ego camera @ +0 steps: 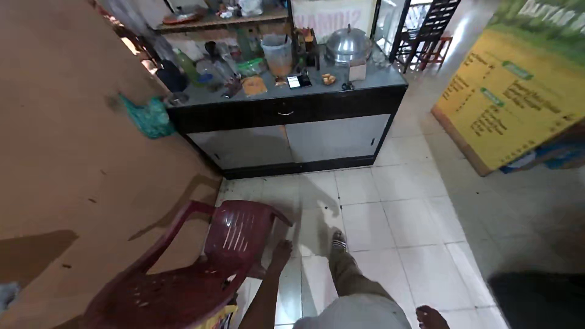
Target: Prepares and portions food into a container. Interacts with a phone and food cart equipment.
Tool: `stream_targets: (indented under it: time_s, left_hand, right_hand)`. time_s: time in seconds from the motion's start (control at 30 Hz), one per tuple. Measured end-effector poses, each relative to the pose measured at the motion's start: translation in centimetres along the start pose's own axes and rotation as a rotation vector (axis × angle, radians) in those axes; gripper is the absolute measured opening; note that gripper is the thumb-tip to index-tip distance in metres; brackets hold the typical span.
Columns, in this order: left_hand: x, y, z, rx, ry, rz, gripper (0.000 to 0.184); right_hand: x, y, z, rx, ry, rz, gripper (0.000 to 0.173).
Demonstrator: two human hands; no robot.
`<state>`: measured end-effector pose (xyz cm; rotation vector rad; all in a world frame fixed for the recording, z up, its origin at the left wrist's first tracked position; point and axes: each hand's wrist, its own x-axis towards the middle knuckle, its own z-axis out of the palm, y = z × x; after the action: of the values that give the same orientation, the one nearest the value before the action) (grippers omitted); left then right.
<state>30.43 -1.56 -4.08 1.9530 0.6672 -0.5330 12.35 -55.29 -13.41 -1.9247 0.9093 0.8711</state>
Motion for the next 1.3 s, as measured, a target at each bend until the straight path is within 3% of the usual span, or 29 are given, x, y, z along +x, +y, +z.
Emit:
stream_targets:
  time_s: [0.13,0.2,0.37,0.5,0.67,0.83,0.97,1.07,1.17,1.3]
  left_hand:
    - [6.5,2.5,2.1,-0.168,-0.095,-0.138,0.041]
    - [8.1,4.2,2.2,-0.224,-0.114,-0.235,0.040]
    - [13.4,11.9,-0.9,-0.150,-0.001,-0.159,0.037]
    - [20.6,23.6,-3.7,-0.210,0.052,0.079,0.037]
    - [33.8,44.7,-7.8,0.002,0.023,0.553,0.034]
    - [46.7,65.1,-10.1,0.339,0.079,0.825,0.038]
    - [56.4,75.2,-9.1,0.531,0.059,0.962,0.043]
    - [60.8,78.2,-7.7,0.559,-0.045,1.013,0.046]
    - [62.4,79.2,-7.0,0.619,-0.092,0.957,0.043]
    - [62.8,79.2,-7.1,0.592,-0.041,0.984,0.035]
  right_hand:
    - [11.9,-17.0,-4.4,-0.344,-0.073,-0.183,0.033]
    - [15.6,-27.8,-6.9,-0.343,-0.072,-0.297,0.036]
    - [15.0,-60.8,-13.8,-0.471,0.052,-0.625,0.039]
    - [17.3,-79.3,-17.1,-0.366,0.225,-0.889,0.034]
    - [22.4,-96.0,-18.5,-0.350,0.514,-1.049,0.029]
    - [26.8,-105.0,-18.7,-0.389,0.541,-0.777,0.038]
    - [26.2,-108.5,-18.9,-0.394,0.450,-0.556,0.047]
    - [25.9,-109.5,-19.6,-0.436,0.398,-0.514,0.052]
    - [26.5,-108.5,-21.3,-0.395,0.290,-0.530,0.056]
    - [27.1,-106.5,-23.8,-0.287,0.042,-0.537,0.042]
